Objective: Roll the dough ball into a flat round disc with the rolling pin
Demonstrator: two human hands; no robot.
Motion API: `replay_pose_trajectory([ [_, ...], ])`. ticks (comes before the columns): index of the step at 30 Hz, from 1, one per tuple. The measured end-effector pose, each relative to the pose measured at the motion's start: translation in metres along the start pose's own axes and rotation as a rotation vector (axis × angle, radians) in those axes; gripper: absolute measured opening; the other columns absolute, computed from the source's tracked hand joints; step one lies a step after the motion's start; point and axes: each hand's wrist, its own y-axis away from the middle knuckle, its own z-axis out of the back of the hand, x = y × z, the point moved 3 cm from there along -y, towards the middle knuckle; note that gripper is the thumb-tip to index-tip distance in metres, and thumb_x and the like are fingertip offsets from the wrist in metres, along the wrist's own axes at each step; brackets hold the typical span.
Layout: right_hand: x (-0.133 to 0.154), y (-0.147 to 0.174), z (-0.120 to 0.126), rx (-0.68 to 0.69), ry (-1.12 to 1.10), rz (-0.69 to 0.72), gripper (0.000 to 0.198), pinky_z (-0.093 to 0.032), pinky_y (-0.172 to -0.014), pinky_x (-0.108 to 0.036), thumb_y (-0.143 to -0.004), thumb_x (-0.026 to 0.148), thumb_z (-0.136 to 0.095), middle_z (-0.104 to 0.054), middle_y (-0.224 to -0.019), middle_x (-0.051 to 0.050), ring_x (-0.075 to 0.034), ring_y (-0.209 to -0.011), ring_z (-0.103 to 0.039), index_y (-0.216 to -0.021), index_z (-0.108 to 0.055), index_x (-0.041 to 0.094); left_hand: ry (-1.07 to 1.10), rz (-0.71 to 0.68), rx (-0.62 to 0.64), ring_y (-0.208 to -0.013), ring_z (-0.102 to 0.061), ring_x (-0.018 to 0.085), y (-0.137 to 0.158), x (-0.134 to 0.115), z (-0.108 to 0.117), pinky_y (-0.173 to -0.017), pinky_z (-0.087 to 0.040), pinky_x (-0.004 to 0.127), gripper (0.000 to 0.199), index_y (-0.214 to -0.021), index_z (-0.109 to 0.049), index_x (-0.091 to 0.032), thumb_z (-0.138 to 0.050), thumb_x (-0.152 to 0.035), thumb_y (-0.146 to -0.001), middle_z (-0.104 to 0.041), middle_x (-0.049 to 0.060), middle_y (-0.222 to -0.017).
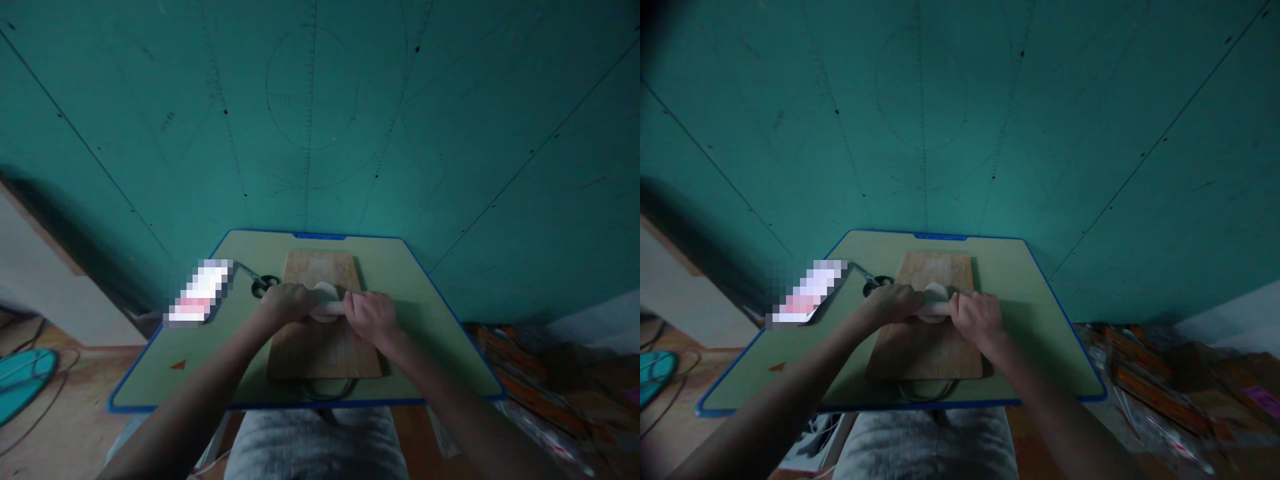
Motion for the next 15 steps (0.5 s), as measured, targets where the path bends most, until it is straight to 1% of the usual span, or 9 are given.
replay_pose_trajectory([
  [2,0.001,-0.006,0.005,0.103,0.023,0.133,0.04,-0.045,-0.07,-0.033,-0.099,0.027,-0.034,-0.074,-0.091,-0.015,-0.026,-0.087,-0.069,-0.097,-0.073,0.016,-0.048,0.046,-0.045,-0.093,-0.069,0.035,0.007,-0.005,-0.003,-0.071,-0.053,0.041,0.024,-0.102,-0.07,-0.012,-0.052,-0.021,-0.09,-0.072,0.021,-0.093],
  [4,0.001,-0.013,0.013,0.226,0.041,0.25,0.033,-0.045,-0.071,-0.032,-0.096,0.024,-0.041,-0.073,-0.1,-0.014,-0.026,-0.095,-0.068,-0.104,-0.072,0.018,-0.089,0.082,-0.086,-0.094,-0.068,0.038,0.017,-0.011,-0.007,-0.071,-0.051,0.044,0.035,-0.102,-0.069,-0.01,-0.038,-0.021,-0.095,-0.07,0.024,-0.093],
  [5,0.0,-0.016,0.016,0.281,0.042,0.275,0.031,-0.045,-0.072,-0.031,-0.095,0.024,-0.042,-0.073,-0.103,-0.013,-0.026,-0.097,-0.067,-0.106,-0.071,0.019,-0.101,0.088,-0.12,-0.093,-0.068,0.038,0.023,-0.015,-0.008,-0.07,-0.05,0.044,0.039,-0.101,-0.069,-0.009,-0.034,-0.026,-0.097,-0.07,0.024,-0.09],
  [7,0.0,-0.02,0.019,0.346,0.038,0.281,0.031,-0.044,-0.071,-0.031,-0.095,0.026,-0.043,-0.073,-0.105,-0.013,-0.026,-0.097,-0.067,-0.105,-0.072,0.02,-0.105,0.072,-0.2,-0.086,-0.068,0.037,0.032,-0.022,-0.01,-0.067,-0.048,0.042,0.049,-0.096,-0.069,-0.01,-0.034,-0.044,-0.098,-0.069,0.022,-0.084],
  [9,0.002,-0.016,0.019,0.309,0.041,0.297,0.031,-0.043,-0.071,-0.031,-0.094,0.025,-0.043,-0.073,-0.103,-0.013,-0.026,-0.096,-0.067,-0.106,-0.072,0.02,-0.092,0.055,-0.247,-0.08,-0.068,0.036,0.039,-0.027,-0.012,-0.063,-0.046,0.039,0.059,-0.091,-0.069,-0.011,-0.034,-0.059,-0.094,-0.068,0.02,-0.078],
  [10,0.003,-0.013,0.018,0.261,0.045,0.28,0.032,-0.042,-0.071,-0.032,-0.094,0.024,-0.043,-0.073,-0.101,-0.013,-0.026,-0.094,-0.067,-0.105,-0.072,0.019,-0.084,0.052,-0.241,-0.078,-0.068,0.035,0.041,-0.028,-0.013,-0.061,-0.045,0.038,0.06,-0.089,-0.068,-0.011,-0.034,-0.06,-0.094,-0.068,0.02,-0.076],
  [12,0.004,-0.003,0.014,0.139,0.044,0.186,0.035,-0.041,-0.071,-0.032,-0.095,0.024,-0.039,-0.074,-0.092,-0.013,-0.026,-0.09,-0.068,-0.099,-0.074,0.018,-0.073,0.044,-0.198,-0.075,-0.068,0.034,0.044,-0.03,-0.016,-0.058,-0.044,0.037,0.055,-0.088,-0.068,-0.011,-0.037,-0.056,-0.094,-0.068,0.019,-0.073],
  [14,0.003,0.007,0.008,0.029,0.035,0.064,0.041,-0.038,-0.067,-0.032,-0.097,0.028,-0.036,-0.074,-0.081,-0.013,-0.025,-0.082,-0.069,-0.086,-0.075,0.017,-0.069,0.021,-0.18,-0.073,-0.069,0.032,0.046,-0.031,-0.018,-0.057,-0.044,0.035,0.047,-0.092,-0.068,-0.011,-0.042,-0.05,-0.094,-0.068,0.018,-0.074],
  [15,0.002,0.011,0.005,-0.024,0.03,0.032,0.044,-0.036,-0.065,-0.032,-0.097,0.03,-0.036,-0.073,-0.076,-0.013,-0.024,-0.077,-0.069,-0.079,-0.074,0.017,-0.067,0.005,-0.18,-0.072,-0.069,0.031,0.046,-0.032,-0.018,-0.057,-0.045,0.035,0.043,-0.093,-0.068,-0.011,-0.044,-0.047,-0.093,-0.069,0.017,-0.075],
])
